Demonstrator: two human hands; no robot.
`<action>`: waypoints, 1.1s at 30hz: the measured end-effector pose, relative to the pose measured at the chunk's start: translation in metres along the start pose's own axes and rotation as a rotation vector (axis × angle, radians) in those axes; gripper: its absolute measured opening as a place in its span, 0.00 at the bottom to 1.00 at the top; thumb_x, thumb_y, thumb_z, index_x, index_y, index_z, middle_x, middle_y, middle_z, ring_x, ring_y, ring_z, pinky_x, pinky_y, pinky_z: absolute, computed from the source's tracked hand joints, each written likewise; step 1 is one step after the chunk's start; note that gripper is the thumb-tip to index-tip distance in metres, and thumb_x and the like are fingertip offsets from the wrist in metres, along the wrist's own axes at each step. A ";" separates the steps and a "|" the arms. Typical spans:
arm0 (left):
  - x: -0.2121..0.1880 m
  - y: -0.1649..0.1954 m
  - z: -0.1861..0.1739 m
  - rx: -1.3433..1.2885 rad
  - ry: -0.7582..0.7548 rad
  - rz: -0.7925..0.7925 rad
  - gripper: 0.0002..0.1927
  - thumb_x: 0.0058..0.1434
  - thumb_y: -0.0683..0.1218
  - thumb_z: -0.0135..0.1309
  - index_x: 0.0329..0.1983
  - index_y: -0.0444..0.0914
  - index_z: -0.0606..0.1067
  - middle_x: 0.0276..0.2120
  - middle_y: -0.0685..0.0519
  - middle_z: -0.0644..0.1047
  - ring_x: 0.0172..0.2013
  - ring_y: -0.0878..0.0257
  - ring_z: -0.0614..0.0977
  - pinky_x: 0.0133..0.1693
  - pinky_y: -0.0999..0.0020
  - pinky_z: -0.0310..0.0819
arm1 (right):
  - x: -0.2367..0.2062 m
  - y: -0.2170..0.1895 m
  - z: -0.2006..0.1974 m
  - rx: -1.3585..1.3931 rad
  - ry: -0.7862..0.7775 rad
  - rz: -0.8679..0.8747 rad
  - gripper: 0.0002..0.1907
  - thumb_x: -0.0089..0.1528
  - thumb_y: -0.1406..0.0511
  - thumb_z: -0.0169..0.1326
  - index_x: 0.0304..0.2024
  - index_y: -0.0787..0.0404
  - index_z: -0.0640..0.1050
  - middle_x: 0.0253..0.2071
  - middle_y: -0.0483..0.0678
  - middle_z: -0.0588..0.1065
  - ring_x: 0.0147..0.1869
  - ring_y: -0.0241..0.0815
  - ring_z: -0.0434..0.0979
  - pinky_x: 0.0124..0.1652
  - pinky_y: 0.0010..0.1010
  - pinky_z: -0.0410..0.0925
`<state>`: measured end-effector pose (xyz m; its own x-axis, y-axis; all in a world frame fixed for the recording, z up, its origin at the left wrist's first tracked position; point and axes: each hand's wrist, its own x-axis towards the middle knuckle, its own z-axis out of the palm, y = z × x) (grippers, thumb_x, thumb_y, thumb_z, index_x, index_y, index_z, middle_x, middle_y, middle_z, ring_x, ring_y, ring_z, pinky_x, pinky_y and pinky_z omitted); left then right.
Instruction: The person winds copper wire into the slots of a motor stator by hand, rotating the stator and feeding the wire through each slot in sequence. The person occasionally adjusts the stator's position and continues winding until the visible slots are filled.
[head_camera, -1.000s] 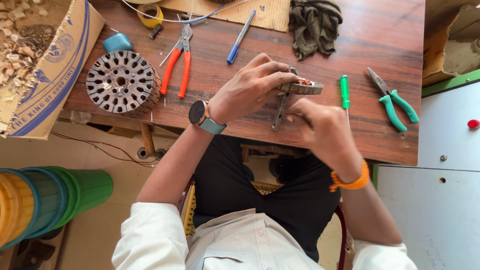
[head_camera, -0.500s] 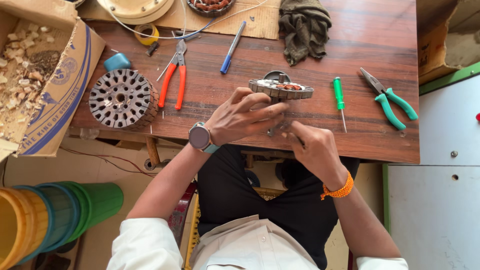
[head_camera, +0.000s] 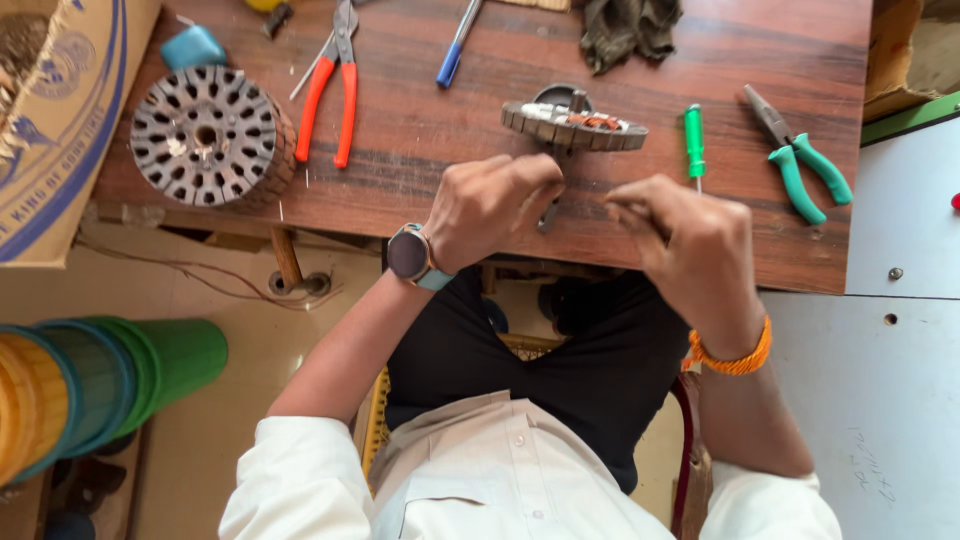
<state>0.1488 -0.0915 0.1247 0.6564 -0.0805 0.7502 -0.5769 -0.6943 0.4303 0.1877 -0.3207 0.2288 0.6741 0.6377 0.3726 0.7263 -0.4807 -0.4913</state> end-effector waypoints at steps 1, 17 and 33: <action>-0.003 -0.002 0.005 -0.042 0.041 -0.051 0.20 0.68 0.43 0.64 0.56 0.42 0.66 0.37 0.56 0.80 0.30 0.62 0.82 0.32 0.69 0.75 | 0.006 -0.001 0.000 -0.001 -0.003 -0.008 0.04 0.66 0.71 0.64 0.43 0.63 0.81 0.33 0.51 0.79 0.33 0.38 0.81 0.33 0.29 0.69; -0.017 0.020 0.028 -0.527 0.317 -0.530 0.23 0.69 0.38 0.60 0.53 0.41 0.57 0.38 0.51 0.83 0.20 0.78 0.68 0.21 0.80 0.59 | 0.077 0.015 0.021 0.126 -0.039 -0.071 0.04 0.68 0.77 0.64 0.44 0.68 0.83 0.31 0.47 0.78 0.31 0.26 0.71 0.30 0.20 0.61; 0.005 0.019 0.030 -0.806 0.349 -0.629 0.28 0.71 0.38 0.58 0.64 0.43 0.53 0.42 0.45 0.84 0.42 0.66 0.87 0.43 0.73 0.82 | 0.100 0.044 0.009 0.095 0.014 0.162 0.01 0.65 0.75 0.62 0.38 0.69 0.81 0.22 0.42 0.67 0.26 0.26 0.61 0.26 0.23 0.54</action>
<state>0.1556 -0.1264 0.1216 0.8452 0.4231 0.3266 -0.4189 0.1449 0.8964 0.2866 -0.2729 0.2376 0.7837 0.5476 0.2932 0.5925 -0.5172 -0.6177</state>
